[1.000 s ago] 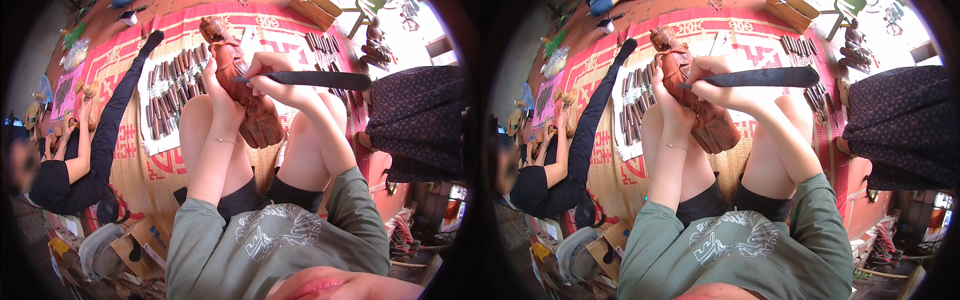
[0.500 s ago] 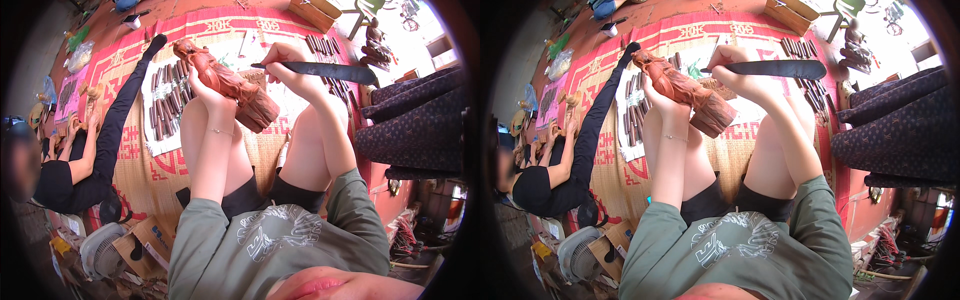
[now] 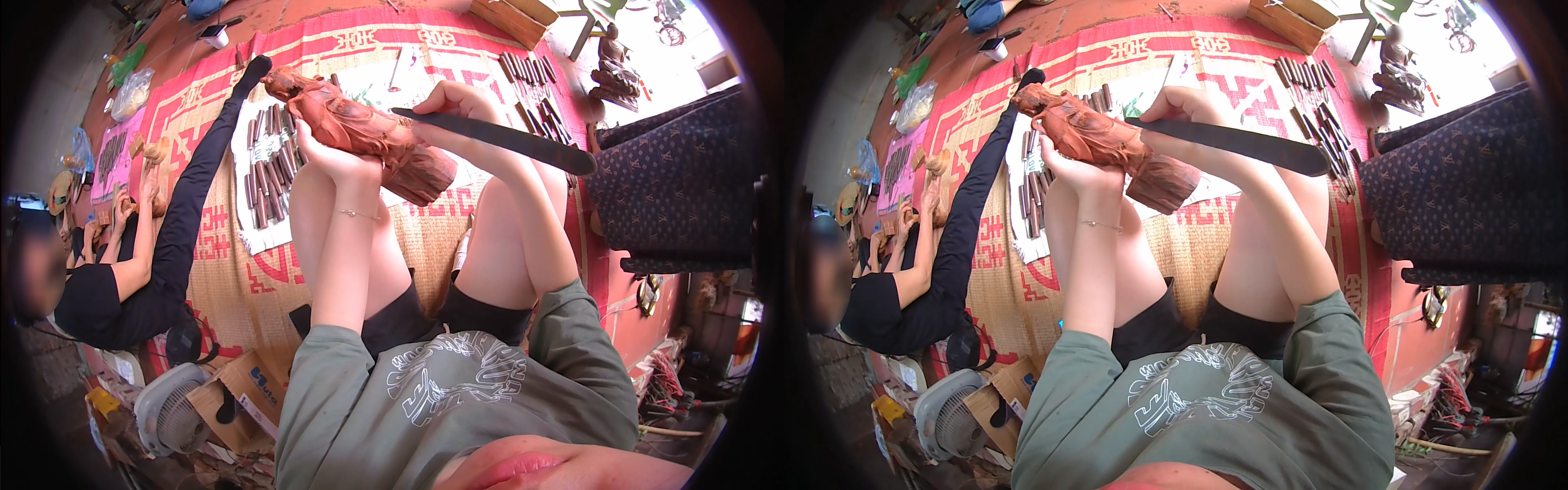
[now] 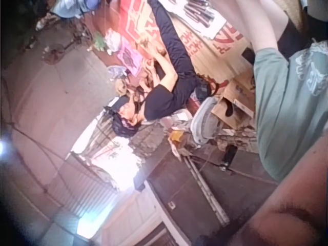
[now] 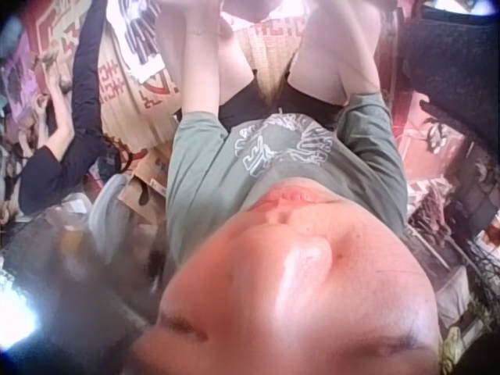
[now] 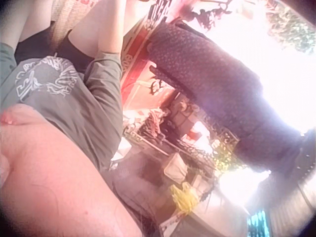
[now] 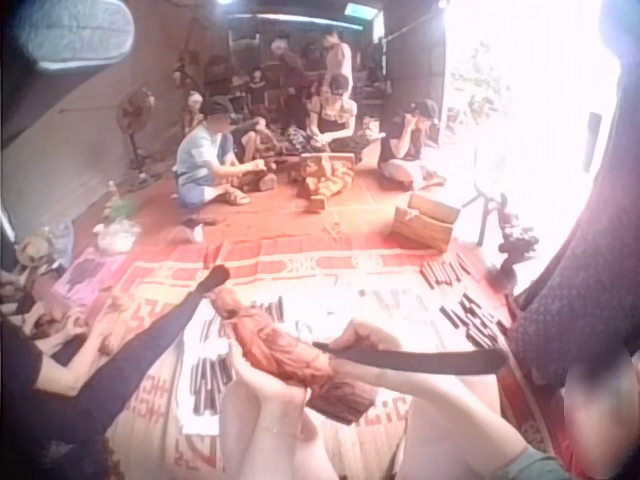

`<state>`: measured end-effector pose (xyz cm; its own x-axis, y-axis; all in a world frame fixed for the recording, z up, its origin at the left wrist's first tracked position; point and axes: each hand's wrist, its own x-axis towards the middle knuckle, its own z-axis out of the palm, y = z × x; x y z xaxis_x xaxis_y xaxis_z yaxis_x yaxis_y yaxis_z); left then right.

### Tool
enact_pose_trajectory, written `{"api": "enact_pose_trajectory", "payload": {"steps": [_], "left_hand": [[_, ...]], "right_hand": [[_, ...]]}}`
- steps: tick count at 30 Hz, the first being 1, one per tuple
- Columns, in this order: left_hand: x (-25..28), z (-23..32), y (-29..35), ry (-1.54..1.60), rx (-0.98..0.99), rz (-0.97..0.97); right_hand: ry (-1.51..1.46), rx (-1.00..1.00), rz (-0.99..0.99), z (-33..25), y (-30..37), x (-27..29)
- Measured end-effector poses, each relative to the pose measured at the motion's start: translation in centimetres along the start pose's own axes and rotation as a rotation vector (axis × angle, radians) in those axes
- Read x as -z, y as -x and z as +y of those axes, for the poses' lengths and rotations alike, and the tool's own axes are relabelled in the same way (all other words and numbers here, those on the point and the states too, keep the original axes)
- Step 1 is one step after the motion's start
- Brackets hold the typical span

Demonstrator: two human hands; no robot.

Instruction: The person carves a wooden figurine using a chisel, holding the piece in their left hand and the tool in their right. They repeatedly scrape and shape the surface of the wood while seated on a mat in a workshop setting.

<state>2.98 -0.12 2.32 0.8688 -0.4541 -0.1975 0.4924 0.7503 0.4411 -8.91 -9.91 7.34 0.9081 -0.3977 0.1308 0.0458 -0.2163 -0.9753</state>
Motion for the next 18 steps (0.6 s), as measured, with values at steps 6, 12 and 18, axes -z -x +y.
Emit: {"api": "enact_pose_trajectory", "payload": {"steps": [6,12,18], "left_hand": [[1.6,-2.3,-0.7,0.021,0.058,-0.017],[-0.1,-1.8,0.9,0.015,0.195,0.038],[1.0,-2.4,0.6,-0.02,0.211,-0.014]], "right_hand": [[0.038,-0.009,0.06,0.0,-0.6,0.0],[-0.046,0.08,0.013,0.9,-1.7,0.2],[-0.11,0.116,-0.047,0.6,-1.2,-0.2]]}}
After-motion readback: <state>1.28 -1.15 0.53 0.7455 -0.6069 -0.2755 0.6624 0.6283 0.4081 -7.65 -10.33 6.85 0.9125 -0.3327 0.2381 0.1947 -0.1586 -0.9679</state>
